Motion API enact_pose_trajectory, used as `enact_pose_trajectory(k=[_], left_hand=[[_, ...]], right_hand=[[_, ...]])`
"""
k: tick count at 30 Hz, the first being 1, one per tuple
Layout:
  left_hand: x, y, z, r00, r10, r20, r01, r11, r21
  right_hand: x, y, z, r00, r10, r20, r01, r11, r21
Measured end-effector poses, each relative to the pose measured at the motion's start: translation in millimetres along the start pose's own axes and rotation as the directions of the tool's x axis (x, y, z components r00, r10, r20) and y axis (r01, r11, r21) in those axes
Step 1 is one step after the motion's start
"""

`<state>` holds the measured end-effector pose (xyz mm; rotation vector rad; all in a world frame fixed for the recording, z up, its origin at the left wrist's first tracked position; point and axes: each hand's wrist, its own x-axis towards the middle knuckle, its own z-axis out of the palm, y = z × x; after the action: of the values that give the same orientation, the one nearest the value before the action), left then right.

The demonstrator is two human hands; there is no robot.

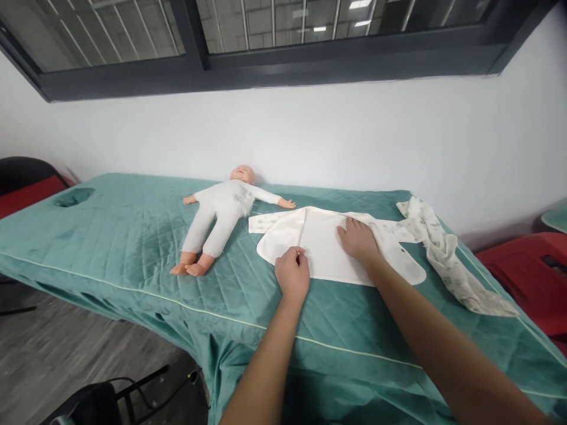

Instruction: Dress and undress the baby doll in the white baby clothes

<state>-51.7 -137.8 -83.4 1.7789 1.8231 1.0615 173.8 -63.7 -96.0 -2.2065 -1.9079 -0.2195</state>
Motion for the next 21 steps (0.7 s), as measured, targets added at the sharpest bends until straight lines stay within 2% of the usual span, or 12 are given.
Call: enact_pose_trajectory(k=[3,8,13,17,21], left_hand=[[0.0,0.5,-0.6,1.000,0.003,0.002,-0.003,1.000,-0.001],[-0.3,2.4,-1.9,1.000,0.013,-0.007,-0.013,1.000,-0.008],[-1.3,4.9,-4.2,1.000,0.013,0.000,-0.013,1.000,-0.017],[-0.6,6.3,-4.5,1.000,0.011,0.011,-0.011,1.000,-0.008],[0.9,9.6,-7.1,1.000,-0.012,0.016,0.012,1.000,0.008]], right_hand=[[-9.8,-5.1,2.3,0.999,-0.032,-0.017,0.032,0.999,-0.008],[-26.4,-10.8,0.7,0.970,-0.238,0.051,0.237,0.971,0.020],[-26.9,-13.7,-1.3,0.967,-0.219,0.129,0.215,0.976,0.043],[-9.7,-14.2,3.0,0.958,-0.213,0.192,0.210,0.977,0.036],[11.9,-19.7,8.0,0.958,-0.203,0.201,0.200,0.979,0.036]])
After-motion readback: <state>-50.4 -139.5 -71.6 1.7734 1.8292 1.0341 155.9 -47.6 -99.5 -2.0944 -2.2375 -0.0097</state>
